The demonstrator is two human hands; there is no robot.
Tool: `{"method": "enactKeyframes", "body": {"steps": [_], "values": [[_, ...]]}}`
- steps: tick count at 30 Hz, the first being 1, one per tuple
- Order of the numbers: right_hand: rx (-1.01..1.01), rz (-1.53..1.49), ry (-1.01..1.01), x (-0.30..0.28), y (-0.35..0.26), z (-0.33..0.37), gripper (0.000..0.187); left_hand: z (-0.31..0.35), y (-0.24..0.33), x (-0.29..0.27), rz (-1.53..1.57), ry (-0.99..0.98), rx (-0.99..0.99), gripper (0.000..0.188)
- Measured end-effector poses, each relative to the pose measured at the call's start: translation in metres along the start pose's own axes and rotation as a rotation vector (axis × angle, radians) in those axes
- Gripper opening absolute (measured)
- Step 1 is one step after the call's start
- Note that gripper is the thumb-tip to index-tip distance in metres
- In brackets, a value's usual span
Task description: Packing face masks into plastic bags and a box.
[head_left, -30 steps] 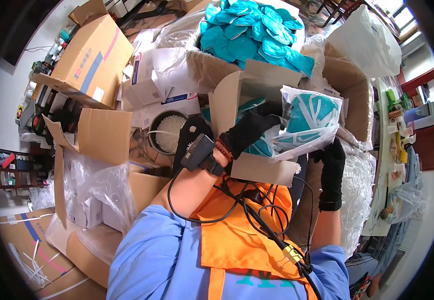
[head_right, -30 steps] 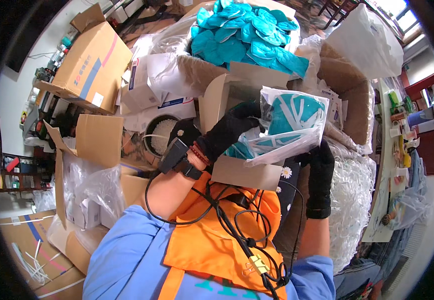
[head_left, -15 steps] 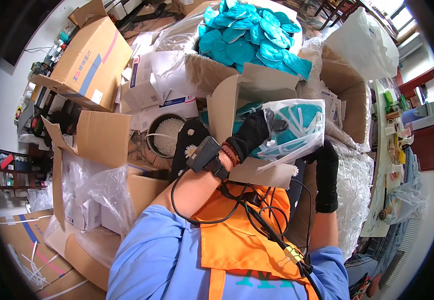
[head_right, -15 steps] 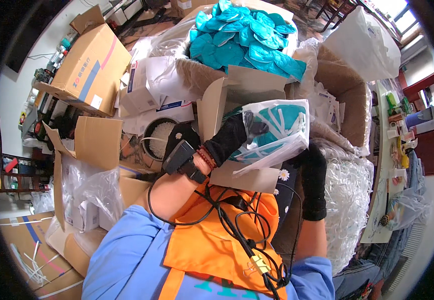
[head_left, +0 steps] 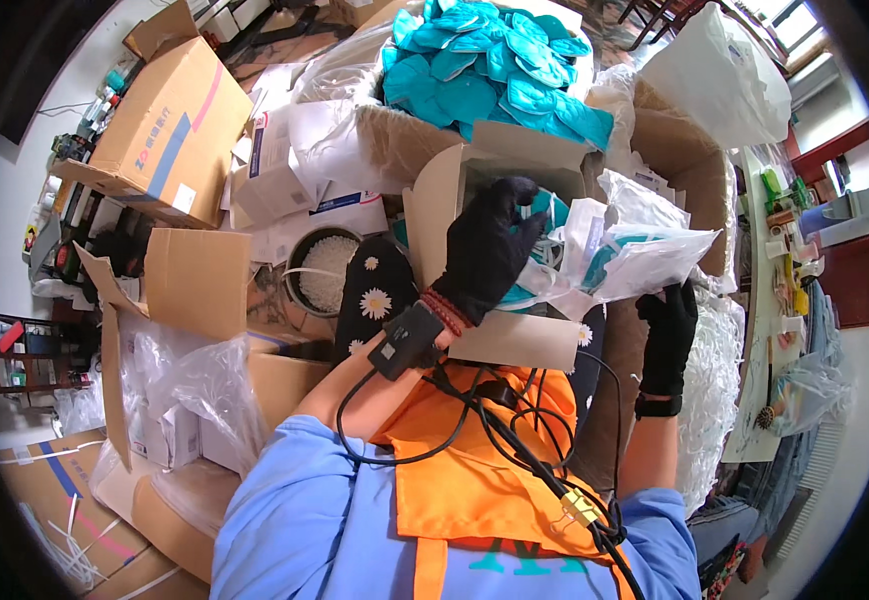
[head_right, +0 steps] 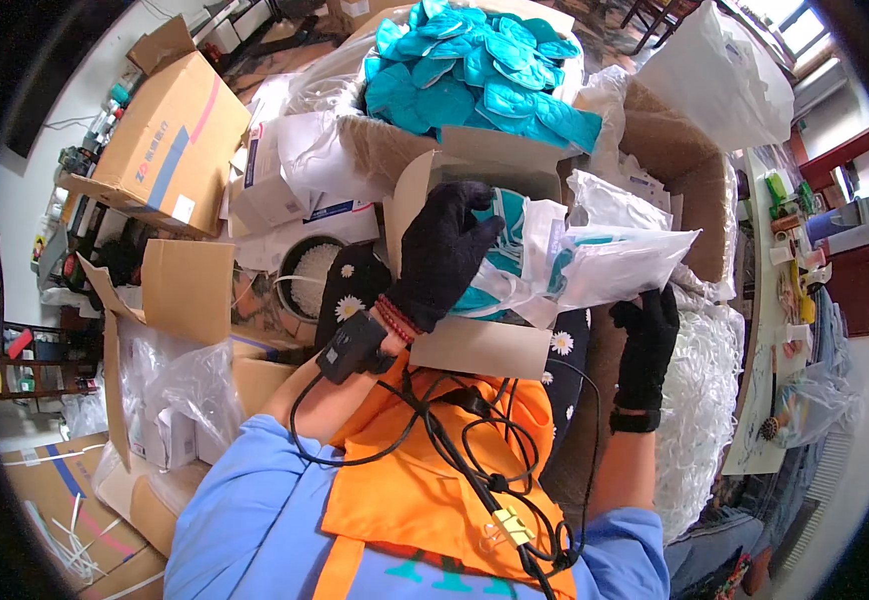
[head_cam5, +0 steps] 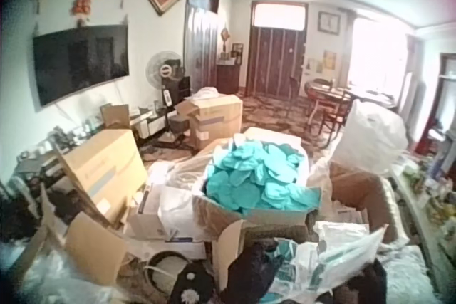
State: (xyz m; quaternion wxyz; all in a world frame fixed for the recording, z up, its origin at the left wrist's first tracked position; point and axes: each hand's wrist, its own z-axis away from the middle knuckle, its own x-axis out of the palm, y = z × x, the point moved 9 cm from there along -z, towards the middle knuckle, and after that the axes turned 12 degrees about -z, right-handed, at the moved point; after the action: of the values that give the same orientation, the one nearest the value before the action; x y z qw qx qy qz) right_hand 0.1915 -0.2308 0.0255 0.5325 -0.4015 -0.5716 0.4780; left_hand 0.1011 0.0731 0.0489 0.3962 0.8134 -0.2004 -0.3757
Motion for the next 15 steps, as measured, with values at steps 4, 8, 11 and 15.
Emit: {"method": "enactKeyframes", "body": {"steps": [4, 8, 11, 15], "values": [[-0.013, 0.132, -0.050, 0.004, 0.014, -0.001, 0.026, 0.014, 0.031, 0.014, 0.081, -0.146, 0.111, 0.020], [-0.090, 0.202, -0.139, 0.030, 0.006, 0.009, 0.028, 0.023, 0.036, 0.026, 0.090, -0.129, 0.154, 0.014], [0.048, -0.058, -0.047, 0.024, 0.019, 0.010, 0.028, 0.023, 0.027, 0.033, 0.118, -0.213, 0.024, 0.014], [0.037, -0.062, -0.048, 0.036, 0.020, 0.018, 0.026, 0.028, 0.027, 0.035, 0.005, -0.243, -0.022, 0.019]]}}
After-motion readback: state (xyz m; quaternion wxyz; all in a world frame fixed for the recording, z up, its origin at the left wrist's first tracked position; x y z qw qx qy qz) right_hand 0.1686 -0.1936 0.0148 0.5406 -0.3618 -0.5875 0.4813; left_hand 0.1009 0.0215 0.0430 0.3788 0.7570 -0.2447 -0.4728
